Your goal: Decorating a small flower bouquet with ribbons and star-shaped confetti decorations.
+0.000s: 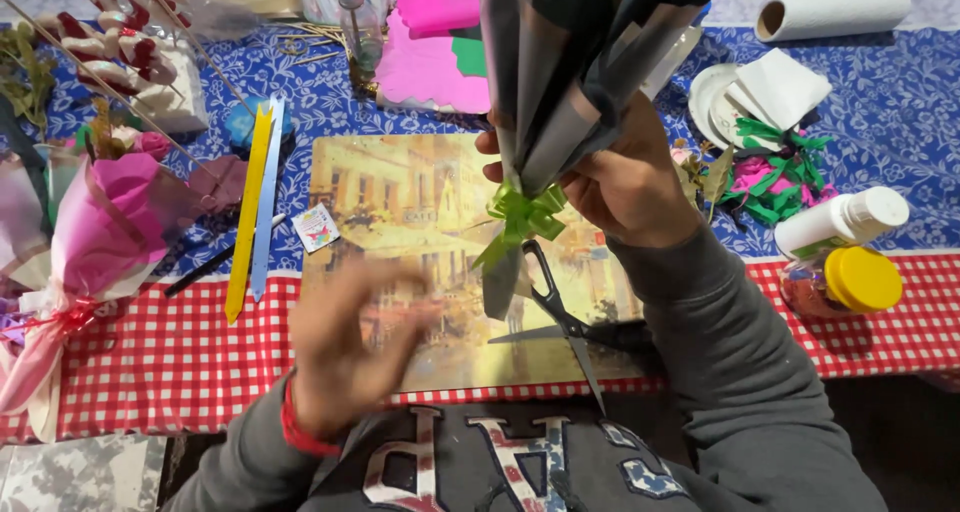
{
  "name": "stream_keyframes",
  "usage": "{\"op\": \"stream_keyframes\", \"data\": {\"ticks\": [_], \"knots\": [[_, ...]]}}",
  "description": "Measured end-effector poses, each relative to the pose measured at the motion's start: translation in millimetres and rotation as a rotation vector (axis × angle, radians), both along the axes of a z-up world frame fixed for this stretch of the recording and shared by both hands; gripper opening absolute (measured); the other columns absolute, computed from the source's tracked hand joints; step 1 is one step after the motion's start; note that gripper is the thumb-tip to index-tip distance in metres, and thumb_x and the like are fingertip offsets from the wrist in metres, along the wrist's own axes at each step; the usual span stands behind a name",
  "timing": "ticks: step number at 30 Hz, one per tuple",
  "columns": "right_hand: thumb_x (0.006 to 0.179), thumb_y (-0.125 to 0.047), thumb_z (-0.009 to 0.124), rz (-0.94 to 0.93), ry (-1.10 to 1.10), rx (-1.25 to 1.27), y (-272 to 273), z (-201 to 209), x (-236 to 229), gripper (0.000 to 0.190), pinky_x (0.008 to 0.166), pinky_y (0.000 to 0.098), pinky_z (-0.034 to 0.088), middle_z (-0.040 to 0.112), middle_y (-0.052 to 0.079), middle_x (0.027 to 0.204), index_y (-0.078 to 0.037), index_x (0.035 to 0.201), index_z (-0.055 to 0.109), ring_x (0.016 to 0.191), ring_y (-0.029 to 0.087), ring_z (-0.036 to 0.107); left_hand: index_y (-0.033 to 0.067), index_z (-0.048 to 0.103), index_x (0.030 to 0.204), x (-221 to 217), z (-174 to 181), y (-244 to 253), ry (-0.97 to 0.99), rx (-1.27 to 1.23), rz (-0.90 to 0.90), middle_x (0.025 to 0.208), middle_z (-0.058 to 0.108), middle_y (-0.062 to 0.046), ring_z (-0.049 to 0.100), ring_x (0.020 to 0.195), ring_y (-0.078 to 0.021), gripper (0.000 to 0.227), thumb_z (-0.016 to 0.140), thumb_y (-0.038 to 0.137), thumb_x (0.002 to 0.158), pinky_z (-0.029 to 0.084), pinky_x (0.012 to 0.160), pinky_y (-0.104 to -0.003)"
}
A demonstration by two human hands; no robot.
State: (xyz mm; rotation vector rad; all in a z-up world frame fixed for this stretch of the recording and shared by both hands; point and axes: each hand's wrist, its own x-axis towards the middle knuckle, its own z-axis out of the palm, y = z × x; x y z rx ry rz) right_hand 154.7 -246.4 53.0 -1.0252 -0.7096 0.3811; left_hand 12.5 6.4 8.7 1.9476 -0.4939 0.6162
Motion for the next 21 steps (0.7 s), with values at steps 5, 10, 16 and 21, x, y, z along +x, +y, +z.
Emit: {"op": "stream_keyframes", "data": {"ticks": [5,10,16,21], "knots": [[0.110,0.004,0.053,0.014,-0.088,0.014,4,-6,0,0.034,0.110,0.0519,0.057,0.066,0.022,0.135,0.007,0.144,0.051,0.125,0.036,0.069,-0.0032,0.056,0.128,34,31,-33,0.102,-0.328,-0.156,0.122,0.065,-0.010,0.065,0.117,-0.0183,0.038,0.072,0.004,0.094,0.054,0.103,-0.031],[0.108,0.007,0.055,-0.006,-0.081,-0.025,7,-3,-6,0.037,0.110,0.0506,0.059,0.067,0.021,0.134,0.008,0.144,0.052,0.118,0.034,0.071,-0.0013,0.064,0.120,37,-3,-45,0.046,-0.235,-0.124,0.117,0.071,-0.010,0.070,0.108,-0.0163,0.028,0.078,0.001,0.096,0.058,0.098,-0.029],[0.109,0.001,0.059,0.002,-0.054,-0.003,7,-3,-8,0.037,0.111,0.0501,0.058,0.068,0.021,0.129,0.009,0.145,0.054,0.118,0.034,0.072,-0.0016,0.063,0.109,42,-18,-33,0.473,-0.818,-0.344,0.101,0.074,-0.008,0.074,0.096,-0.0134,0.011,0.068,0.001,0.100,0.060,0.091,-0.029],[0.110,-0.008,0.066,-0.006,-0.218,-0.009,9,-11,-4,0.038,0.110,0.0479,0.061,0.067,0.018,0.132,0.007,0.143,0.055,0.124,0.032,0.071,-0.0038,0.063,0.110,34,-21,-27,0.492,-0.777,-0.351,0.099,0.070,-0.007,0.068,0.090,-0.0128,0.010,0.067,-0.001,0.101,0.058,0.084,-0.030]]}}
